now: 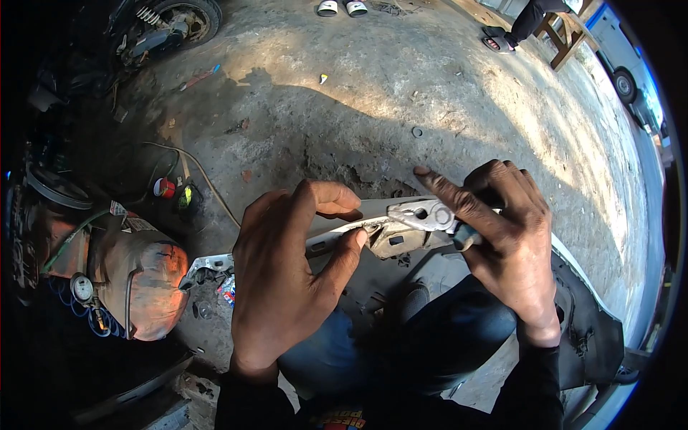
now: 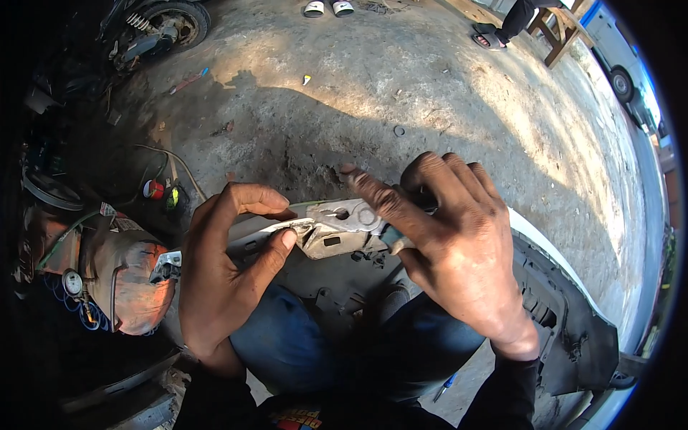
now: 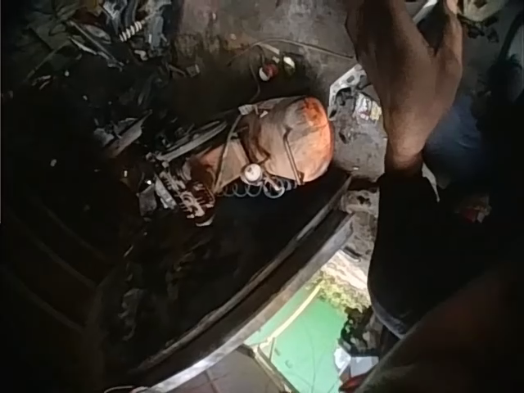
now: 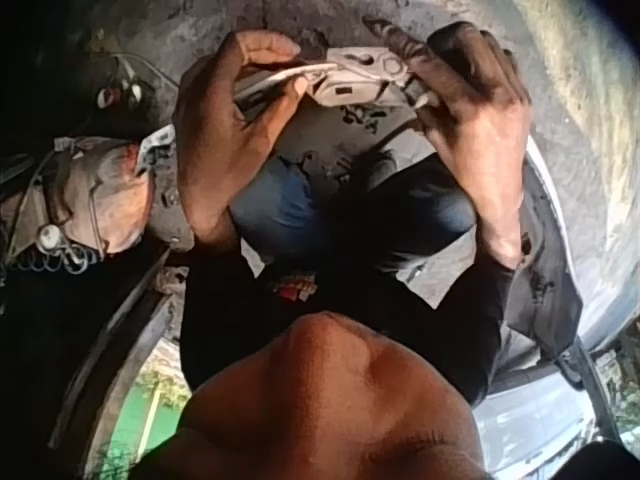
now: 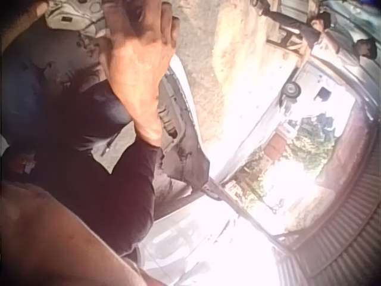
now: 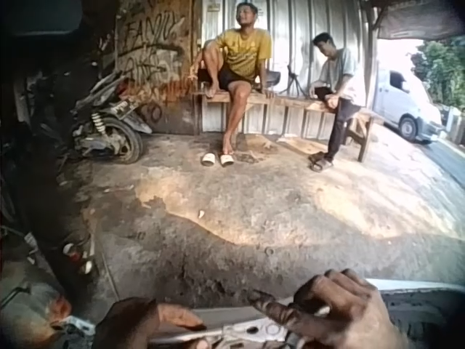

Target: Repairing a damaged car bumper using a soldering iron and pliers.

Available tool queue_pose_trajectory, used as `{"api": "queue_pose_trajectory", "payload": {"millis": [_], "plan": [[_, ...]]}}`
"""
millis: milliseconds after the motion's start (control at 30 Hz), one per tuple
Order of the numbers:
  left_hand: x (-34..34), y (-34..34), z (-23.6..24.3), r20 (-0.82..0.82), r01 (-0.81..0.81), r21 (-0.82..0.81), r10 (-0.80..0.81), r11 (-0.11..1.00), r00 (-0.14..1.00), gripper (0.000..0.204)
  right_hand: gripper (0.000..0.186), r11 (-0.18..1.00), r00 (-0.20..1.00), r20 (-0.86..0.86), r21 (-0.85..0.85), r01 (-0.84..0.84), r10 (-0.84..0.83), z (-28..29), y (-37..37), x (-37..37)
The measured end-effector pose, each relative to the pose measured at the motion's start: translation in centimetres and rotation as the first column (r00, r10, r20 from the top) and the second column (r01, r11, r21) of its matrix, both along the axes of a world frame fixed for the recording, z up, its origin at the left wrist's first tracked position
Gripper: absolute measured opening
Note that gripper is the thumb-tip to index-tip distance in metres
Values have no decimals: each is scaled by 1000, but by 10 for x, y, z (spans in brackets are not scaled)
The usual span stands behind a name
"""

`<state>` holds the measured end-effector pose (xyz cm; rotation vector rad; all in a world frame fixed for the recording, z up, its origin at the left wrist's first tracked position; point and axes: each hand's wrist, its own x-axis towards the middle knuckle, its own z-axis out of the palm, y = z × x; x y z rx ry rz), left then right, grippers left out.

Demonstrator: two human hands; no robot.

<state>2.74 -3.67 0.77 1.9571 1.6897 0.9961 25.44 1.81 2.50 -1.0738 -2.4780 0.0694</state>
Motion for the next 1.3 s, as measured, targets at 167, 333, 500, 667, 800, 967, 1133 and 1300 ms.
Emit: {"api": "queue_pose_trajectory", "payload": {"millis": [167, 333, 500, 667, 800, 967, 1133, 1300], "plan": [[7, 5, -6, 66, -6, -49, 9, 999, 998, 25, 46, 897, 710, -555, -189, 400, -433, -33, -3, 63], [18, 2, 5, 279, -85, -180, 133, 980, 951, 24, 25, 616, 80, -704, -555, 558, -706, -153, -71, 137], [14, 6, 7, 38, -20, -241, 30, 970, 999, 31, 33, 308, 364, -70, -692, 653, -929, -293, -232, 194], [6, 4, 2, -86, -75, -309, 50, 948, 995, 37, 39, 177, 489, 156, -805, 567, -858, -366, -334, 204], [-15, 6, -12, -56, -26, -253, 13, 967, 998, 39, 39, 47, 491, 344, -781, 623, -800, -388, -354, 203], [-5, -5, 6, -55, -161, -249, 152, 955, 987, 37, 33, 1, 209, 288, -585, 811, -935, -371, -320, 196], [26, 12, 0, 186, -47, -190, 83, 981, 979, 29, 52, -405, -223, 741, -72, 911, -633, -423, -438, 295], [7, 1, -5, 223, -68, -156, 102, 985, 969, 30, 38, -339, -100, 768, -158, 927, -632, -451, -439, 316]]}}
